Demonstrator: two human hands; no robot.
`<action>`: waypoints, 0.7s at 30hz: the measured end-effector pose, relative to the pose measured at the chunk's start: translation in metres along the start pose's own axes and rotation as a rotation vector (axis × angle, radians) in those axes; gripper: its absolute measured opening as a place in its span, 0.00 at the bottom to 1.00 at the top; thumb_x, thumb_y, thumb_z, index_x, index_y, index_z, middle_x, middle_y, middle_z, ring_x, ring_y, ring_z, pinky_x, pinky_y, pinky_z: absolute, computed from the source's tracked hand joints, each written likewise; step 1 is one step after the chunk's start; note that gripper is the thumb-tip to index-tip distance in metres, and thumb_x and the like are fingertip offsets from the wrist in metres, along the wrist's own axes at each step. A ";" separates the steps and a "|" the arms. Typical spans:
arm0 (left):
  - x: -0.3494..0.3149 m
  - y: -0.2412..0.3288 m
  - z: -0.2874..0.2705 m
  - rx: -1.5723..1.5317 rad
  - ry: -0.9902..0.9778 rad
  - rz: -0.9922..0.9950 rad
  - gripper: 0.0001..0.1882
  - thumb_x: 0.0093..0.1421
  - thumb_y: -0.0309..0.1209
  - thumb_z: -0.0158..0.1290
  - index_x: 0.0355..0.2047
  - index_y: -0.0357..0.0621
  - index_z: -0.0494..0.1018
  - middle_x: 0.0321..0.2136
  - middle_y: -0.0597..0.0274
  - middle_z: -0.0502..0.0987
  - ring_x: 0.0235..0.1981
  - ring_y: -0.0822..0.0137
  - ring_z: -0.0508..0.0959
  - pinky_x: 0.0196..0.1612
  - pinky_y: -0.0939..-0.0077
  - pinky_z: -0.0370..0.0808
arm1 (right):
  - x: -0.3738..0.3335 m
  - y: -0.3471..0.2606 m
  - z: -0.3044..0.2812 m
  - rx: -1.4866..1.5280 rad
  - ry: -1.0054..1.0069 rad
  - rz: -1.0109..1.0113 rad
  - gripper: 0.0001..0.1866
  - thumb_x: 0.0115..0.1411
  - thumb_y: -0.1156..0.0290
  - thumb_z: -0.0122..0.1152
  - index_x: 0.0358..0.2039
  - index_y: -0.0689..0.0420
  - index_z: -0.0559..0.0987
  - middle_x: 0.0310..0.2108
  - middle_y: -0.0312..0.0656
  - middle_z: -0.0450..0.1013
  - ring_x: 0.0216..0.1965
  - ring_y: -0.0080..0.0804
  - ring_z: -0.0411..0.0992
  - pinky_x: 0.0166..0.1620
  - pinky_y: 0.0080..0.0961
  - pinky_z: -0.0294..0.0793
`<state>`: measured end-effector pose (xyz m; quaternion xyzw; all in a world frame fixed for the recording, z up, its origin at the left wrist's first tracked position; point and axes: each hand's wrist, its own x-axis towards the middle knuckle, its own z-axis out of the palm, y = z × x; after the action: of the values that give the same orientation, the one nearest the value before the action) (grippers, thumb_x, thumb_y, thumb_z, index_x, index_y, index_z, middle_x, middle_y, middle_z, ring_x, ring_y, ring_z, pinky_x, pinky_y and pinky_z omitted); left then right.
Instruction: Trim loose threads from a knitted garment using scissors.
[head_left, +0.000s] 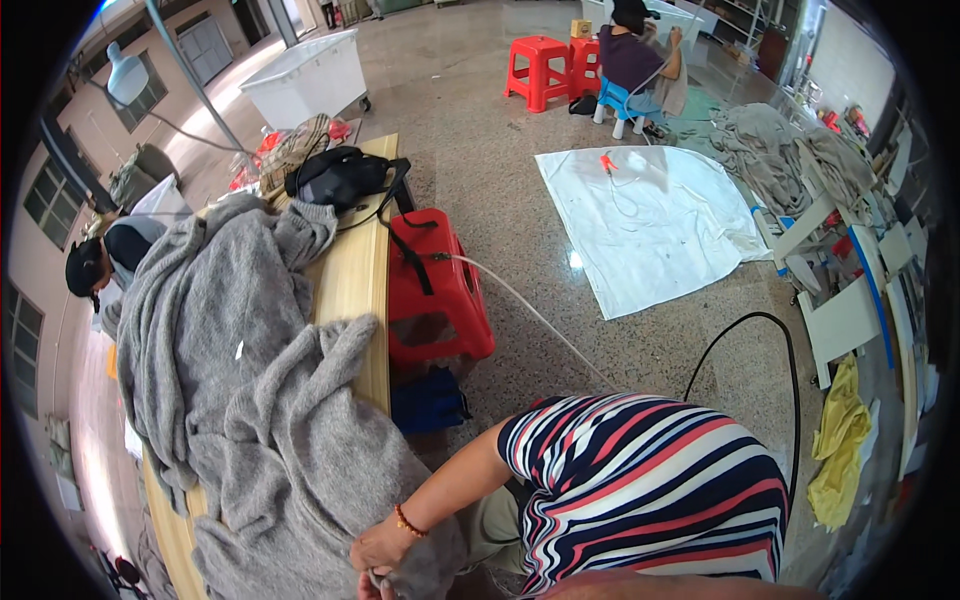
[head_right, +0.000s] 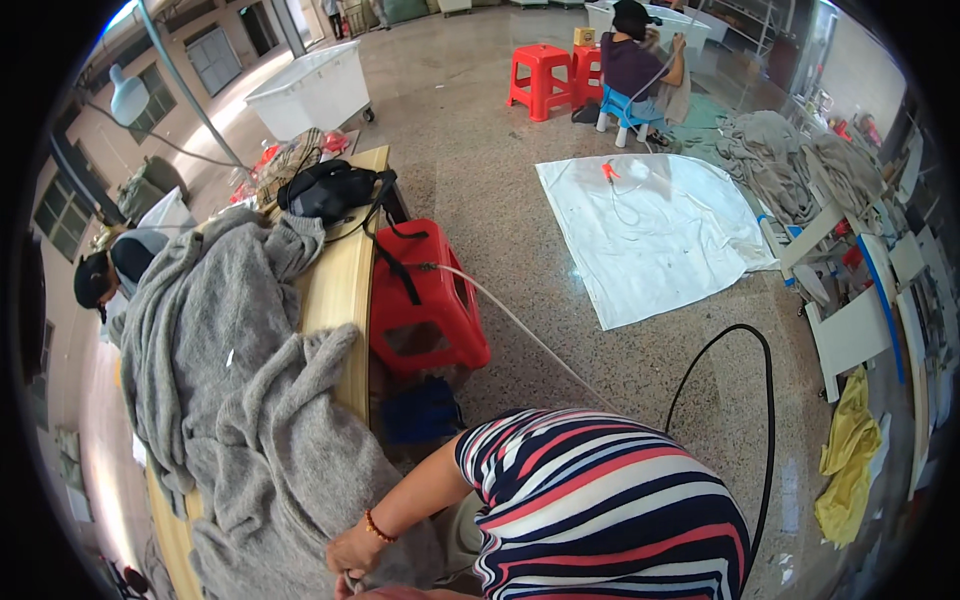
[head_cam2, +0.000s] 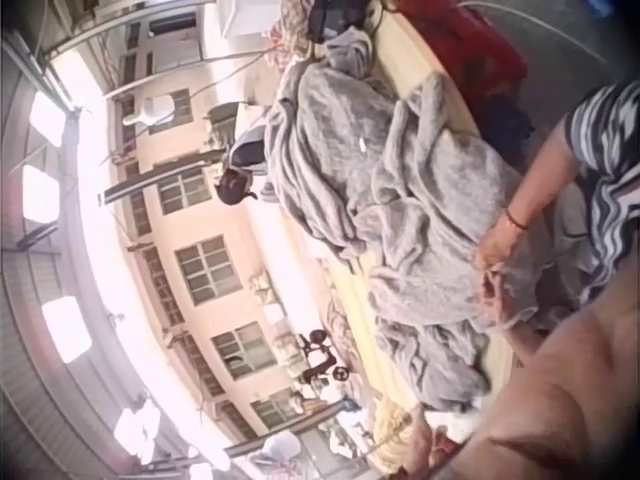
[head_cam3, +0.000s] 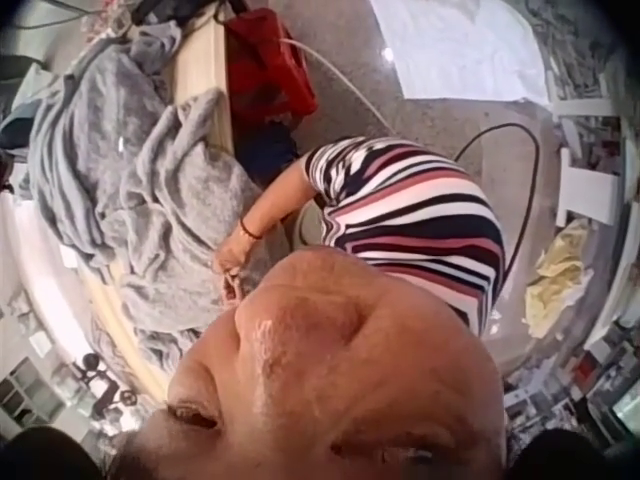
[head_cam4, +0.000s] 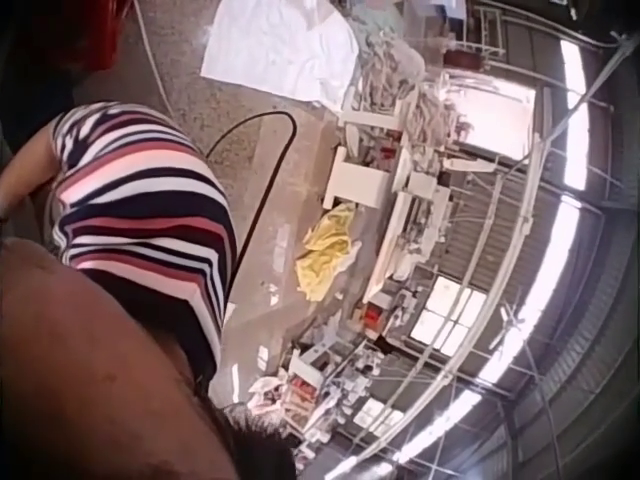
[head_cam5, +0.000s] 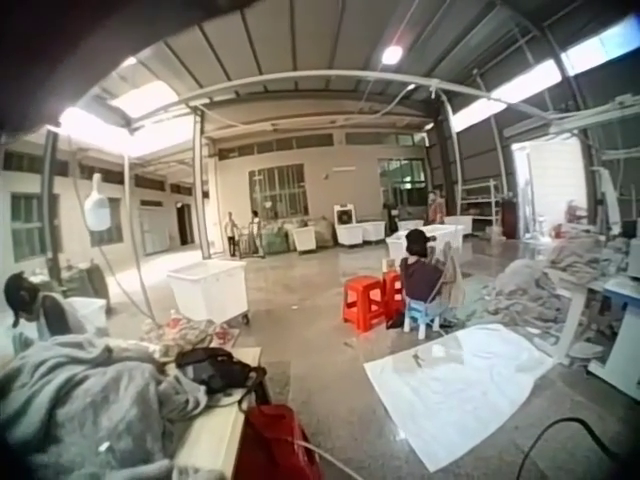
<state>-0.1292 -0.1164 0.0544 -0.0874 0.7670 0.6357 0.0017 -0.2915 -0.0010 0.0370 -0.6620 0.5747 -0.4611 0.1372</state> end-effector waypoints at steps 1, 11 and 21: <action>-0.054 0.041 0.005 -0.053 0.326 -0.161 0.14 0.65 0.33 0.53 0.48 0.40 0.75 0.35 0.62 0.80 0.31 0.68 0.77 0.32 0.77 0.75 | 0.025 -0.025 0.025 0.040 -0.078 -0.069 0.09 0.43 0.69 0.62 0.22 0.63 0.78 0.22 0.55 0.75 0.27 0.51 0.75 0.32 0.40 0.73; -0.037 0.013 0.015 -0.315 0.844 -0.206 0.07 0.61 0.26 0.58 0.36 0.34 0.79 0.29 0.67 0.79 0.30 0.76 0.74 0.37 0.82 0.70 | 0.018 -0.019 0.007 0.131 0.001 0.005 0.07 0.45 0.70 0.61 0.24 0.61 0.79 0.26 0.51 0.75 0.32 0.48 0.75 0.38 0.38 0.74; -0.040 0.018 0.005 -0.523 0.796 -0.315 0.12 0.56 0.22 0.61 0.40 0.31 0.77 0.35 0.61 0.80 0.36 0.73 0.78 0.43 0.81 0.73 | 0.015 -0.017 0.008 0.322 0.003 -0.004 0.05 0.47 0.75 0.63 0.27 0.61 0.79 0.27 0.47 0.75 0.31 0.43 0.76 0.36 0.33 0.75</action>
<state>-0.0931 -0.1031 0.0754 -0.4355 0.5005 0.7161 -0.2170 -0.2760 -0.0114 0.0519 -0.6317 0.4923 -0.5487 0.2399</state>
